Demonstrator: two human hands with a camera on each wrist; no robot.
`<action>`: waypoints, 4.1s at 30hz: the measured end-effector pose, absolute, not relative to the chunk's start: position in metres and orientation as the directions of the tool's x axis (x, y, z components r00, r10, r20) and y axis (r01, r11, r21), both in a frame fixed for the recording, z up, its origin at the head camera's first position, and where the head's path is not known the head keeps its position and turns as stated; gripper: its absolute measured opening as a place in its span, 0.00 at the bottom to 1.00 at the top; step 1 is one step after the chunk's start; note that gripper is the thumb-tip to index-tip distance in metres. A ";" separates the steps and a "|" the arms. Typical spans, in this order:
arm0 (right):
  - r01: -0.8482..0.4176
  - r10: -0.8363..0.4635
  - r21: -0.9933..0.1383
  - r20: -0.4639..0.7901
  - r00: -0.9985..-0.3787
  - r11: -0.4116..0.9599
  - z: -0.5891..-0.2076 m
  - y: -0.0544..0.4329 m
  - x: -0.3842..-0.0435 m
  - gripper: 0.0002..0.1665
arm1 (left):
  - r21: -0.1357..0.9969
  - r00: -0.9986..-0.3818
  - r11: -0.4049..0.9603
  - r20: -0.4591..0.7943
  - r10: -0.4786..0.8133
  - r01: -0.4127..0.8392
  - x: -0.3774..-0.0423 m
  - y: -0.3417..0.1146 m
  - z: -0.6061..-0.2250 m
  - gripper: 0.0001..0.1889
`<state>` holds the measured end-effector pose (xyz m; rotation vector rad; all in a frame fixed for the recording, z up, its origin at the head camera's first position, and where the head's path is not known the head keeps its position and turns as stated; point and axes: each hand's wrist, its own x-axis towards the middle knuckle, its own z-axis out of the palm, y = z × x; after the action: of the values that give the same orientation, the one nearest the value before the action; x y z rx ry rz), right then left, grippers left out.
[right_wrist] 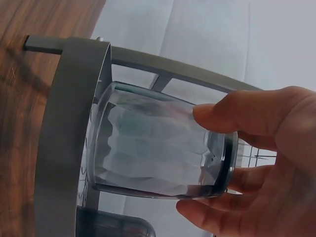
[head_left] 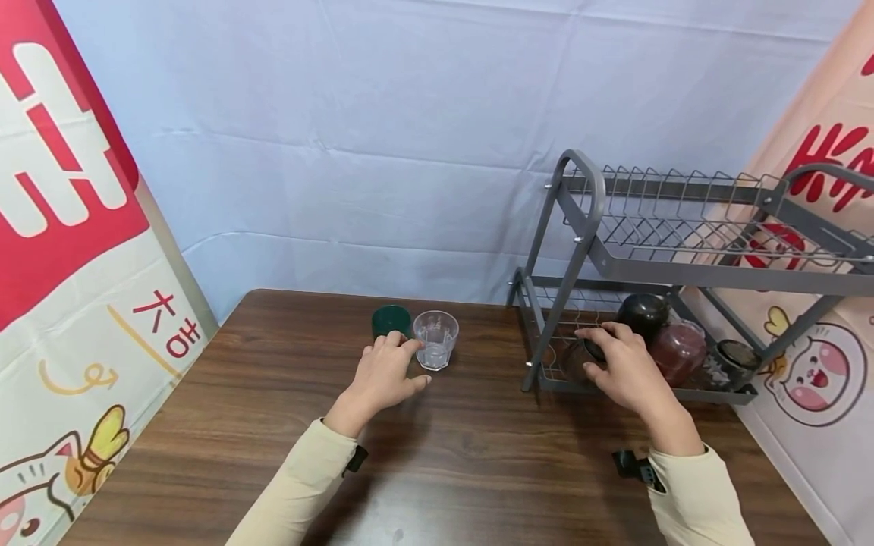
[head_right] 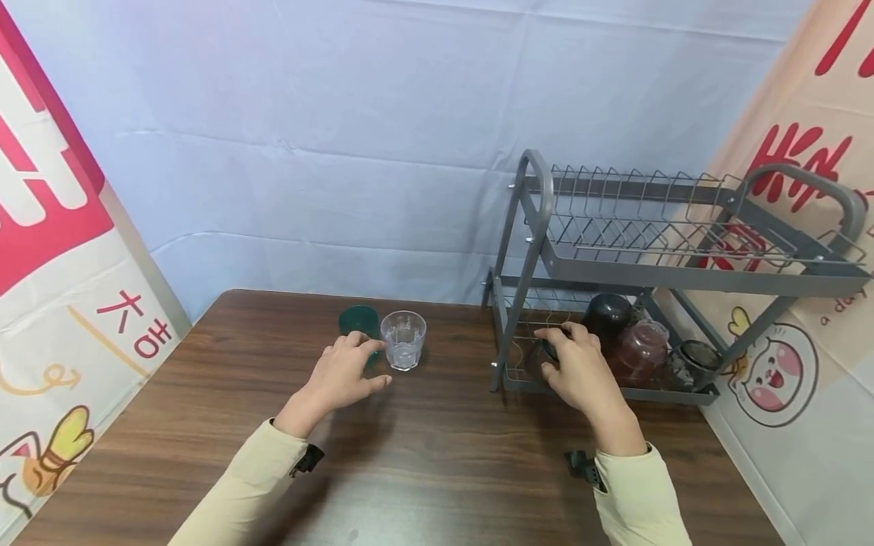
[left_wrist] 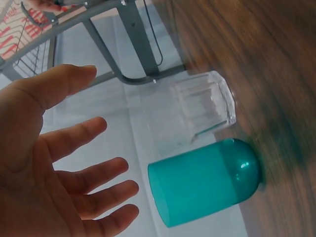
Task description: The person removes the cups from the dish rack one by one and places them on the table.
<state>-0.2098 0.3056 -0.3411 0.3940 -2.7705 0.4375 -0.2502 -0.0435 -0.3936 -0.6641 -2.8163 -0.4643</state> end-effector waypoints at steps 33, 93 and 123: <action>-0.441 -0.305 -0.278 0.421 -0.854 0.854 -0.351 0.260 -0.189 0.27 | 0.498 -0.796 0.628 0.464 0.390 0.598 -0.227 -0.011 -0.427 0.24; -0.307 -0.143 -0.951 0.299 -0.943 0.037 -0.400 0.212 -0.192 0.28 | 0.881 -0.806 -0.310 0.459 0.373 0.358 -0.226 0.002 -0.443 0.38; -0.540 -0.301 -0.510 0.479 -0.825 0.669 -0.384 0.225 -0.180 0.22 | 0.852 -0.822 0.059 0.482 0.302 0.521 -0.212 -0.024 -0.409 0.33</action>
<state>-0.1803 0.2253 -0.3838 0.6638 -2.5308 0.9379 -0.2119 -0.0238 -0.4090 -0.8481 -2.1508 -1.8583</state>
